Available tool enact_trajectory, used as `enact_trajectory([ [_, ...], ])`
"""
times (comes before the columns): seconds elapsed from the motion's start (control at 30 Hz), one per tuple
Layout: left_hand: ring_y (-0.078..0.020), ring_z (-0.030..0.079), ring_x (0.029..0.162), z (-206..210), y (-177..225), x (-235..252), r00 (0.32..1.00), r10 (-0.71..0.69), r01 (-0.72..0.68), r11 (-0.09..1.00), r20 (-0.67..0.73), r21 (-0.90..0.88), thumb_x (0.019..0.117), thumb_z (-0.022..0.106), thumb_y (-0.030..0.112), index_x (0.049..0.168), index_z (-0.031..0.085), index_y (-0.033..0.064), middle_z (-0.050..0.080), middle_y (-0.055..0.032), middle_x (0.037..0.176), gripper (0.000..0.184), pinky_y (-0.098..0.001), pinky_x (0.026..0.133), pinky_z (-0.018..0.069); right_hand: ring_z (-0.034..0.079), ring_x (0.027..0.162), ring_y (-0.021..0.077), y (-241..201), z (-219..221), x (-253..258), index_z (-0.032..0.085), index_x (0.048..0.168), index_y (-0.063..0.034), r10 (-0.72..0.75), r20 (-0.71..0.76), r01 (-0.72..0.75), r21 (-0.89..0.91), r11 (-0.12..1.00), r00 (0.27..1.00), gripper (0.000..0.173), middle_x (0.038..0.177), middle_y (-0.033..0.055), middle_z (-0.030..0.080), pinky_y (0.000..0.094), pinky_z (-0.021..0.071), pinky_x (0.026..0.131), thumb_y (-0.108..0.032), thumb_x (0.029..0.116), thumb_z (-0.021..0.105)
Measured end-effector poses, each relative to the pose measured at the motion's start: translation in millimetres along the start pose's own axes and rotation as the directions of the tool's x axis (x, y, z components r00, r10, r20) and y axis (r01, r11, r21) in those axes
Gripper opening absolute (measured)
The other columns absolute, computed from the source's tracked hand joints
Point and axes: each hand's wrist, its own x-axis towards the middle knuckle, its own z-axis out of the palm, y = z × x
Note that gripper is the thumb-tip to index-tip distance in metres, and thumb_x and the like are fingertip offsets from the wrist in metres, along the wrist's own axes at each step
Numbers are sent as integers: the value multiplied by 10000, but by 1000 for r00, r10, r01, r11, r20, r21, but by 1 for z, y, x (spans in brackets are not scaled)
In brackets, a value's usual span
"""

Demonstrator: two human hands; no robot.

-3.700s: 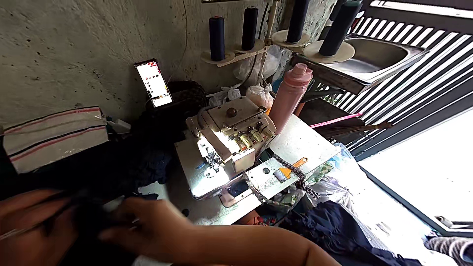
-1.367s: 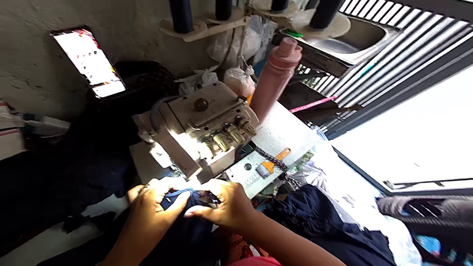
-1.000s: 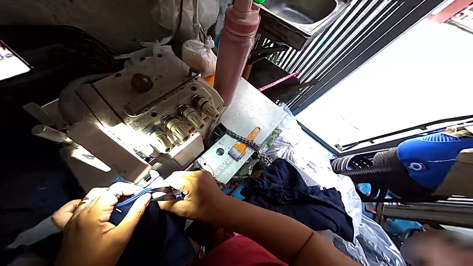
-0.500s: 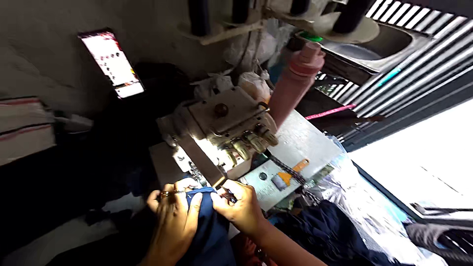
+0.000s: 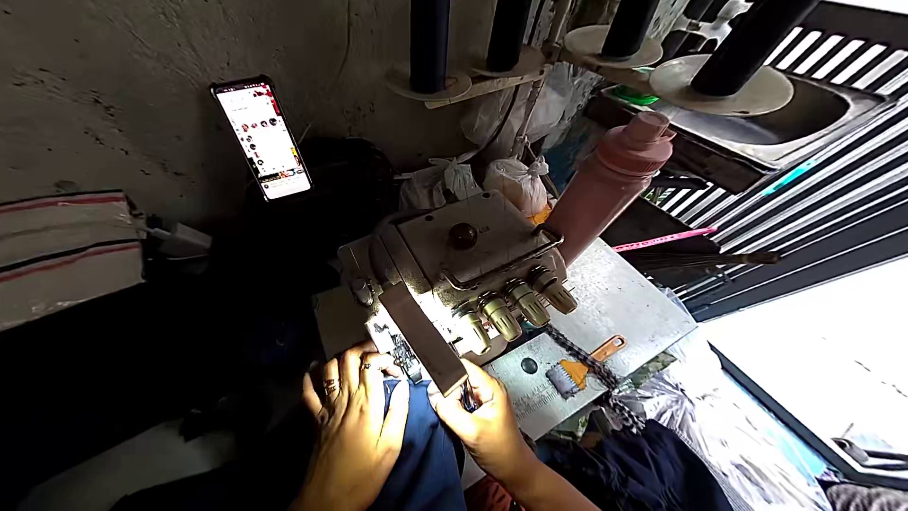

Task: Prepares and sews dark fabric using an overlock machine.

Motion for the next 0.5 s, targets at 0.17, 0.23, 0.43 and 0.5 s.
enact_trajectory([
  [0.17,-300,501,1350,-1,-14,-3,1000,18,-13,982,25,-186,910,540,468,979,658,202,641,-113,1235,299,-704,1122,128,543,645,-103,4,-5,-1,738,908,-59,-57,7,58,-123,991,998,94,750,-82,672,72,449,597,-51,841,672],
  [0.23,-337,486,1375,-1,-16,-3,998,29,-20,985,47,-169,888,558,504,971,691,207,647,-133,1269,336,-731,1113,122,549,651,-103,3,-5,0,733,914,-60,-39,6,40,-112,993,999,92,752,-82,669,70,456,603,-53,838,681],
  [0.43,-457,472,1372,-4,-21,7,992,52,-42,995,117,-88,899,524,553,1080,709,109,642,-225,1292,514,-777,1093,108,579,666,-90,1,-1,3,726,966,-53,6,-26,-10,-126,992,1000,137,775,-71,688,86,482,614,-71,835,691],
  [0.5,-500,463,1371,-4,-24,13,989,42,-30,996,139,-82,895,527,556,1092,716,59,635,-258,1304,567,-792,1096,103,636,716,-76,0,3,6,731,951,-39,-13,-66,0,-204,979,998,136,795,-37,719,97,525,668,-84,824,708],
])
